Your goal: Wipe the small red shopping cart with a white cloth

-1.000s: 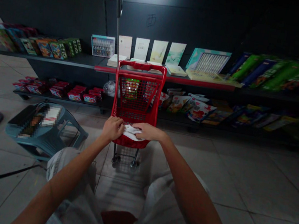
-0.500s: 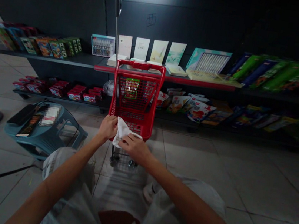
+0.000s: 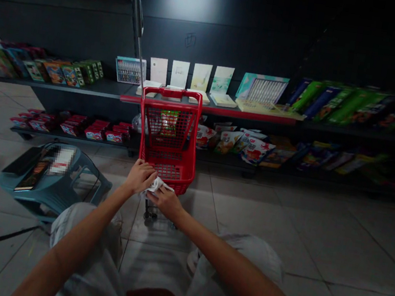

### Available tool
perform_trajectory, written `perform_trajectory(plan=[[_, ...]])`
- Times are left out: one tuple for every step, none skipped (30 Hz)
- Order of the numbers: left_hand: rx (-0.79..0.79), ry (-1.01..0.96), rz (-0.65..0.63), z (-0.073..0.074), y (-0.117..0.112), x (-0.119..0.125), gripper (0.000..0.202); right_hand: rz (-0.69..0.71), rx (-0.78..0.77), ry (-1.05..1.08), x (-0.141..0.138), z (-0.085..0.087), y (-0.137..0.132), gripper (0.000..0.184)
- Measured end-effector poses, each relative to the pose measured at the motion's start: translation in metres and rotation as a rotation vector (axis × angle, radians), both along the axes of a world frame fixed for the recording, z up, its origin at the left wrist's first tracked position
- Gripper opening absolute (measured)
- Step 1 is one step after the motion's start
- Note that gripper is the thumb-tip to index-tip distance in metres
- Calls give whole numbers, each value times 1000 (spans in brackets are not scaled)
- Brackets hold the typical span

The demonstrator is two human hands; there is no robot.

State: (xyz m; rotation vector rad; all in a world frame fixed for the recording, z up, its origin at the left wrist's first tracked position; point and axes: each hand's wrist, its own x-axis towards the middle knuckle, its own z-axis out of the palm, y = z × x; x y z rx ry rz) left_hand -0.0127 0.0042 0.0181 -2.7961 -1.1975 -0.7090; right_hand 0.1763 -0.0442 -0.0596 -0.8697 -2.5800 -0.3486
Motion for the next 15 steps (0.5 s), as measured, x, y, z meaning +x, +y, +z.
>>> perform_trajectory(plan=[[-3,11,-17,1,-2,0,43,-11,-15,-5,-2,-2,1,37],[-2,20,-32,1,-4,-1,41,-23,-30,-13,-4,-3,1,38],[0,29,-42,1,-5,-1,39,-34,-47,-25,-6,-4,1,41],[5,34,-47,1,-7,-2,37,-41,-62,-39,-7,-4,1,43],[12,38,-48,1,-8,-3,37,-43,-74,-52,-8,-4,1,44],[18,40,-46,0,-8,-4,37,-37,-79,-60,-7,-2,1,44],[25,42,-42,-1,-8,-6,38,-26,-80,-61,-4,-1,1,43],[31,46,-39,-2,-7,-7,39,-11,-79,-55,-1,1,0,41],[34,51,-36,-3,-7,-9,40,1,-76,-40,5,3,0,39],[36,59,-35,-4,-7,-10,40,10,-76,-24,11,5,-1,38],[37,65,-33,-4,-6,-12,41,15,-77,-10,19,7,-2,38],[39,71,-32,-4,-6,-13,41,14,-79,0,27,9,-4,38],[38,76,-31,-4,-7,-14,41,6,-83,9,37,10,-5,38],[35,78,-30,-4,-7,-15,41,-10,-87,17,46,11,-7,38],[32,77,-29,-4,-8,-16,41,-30,-91,28,55,12,-8,39]])
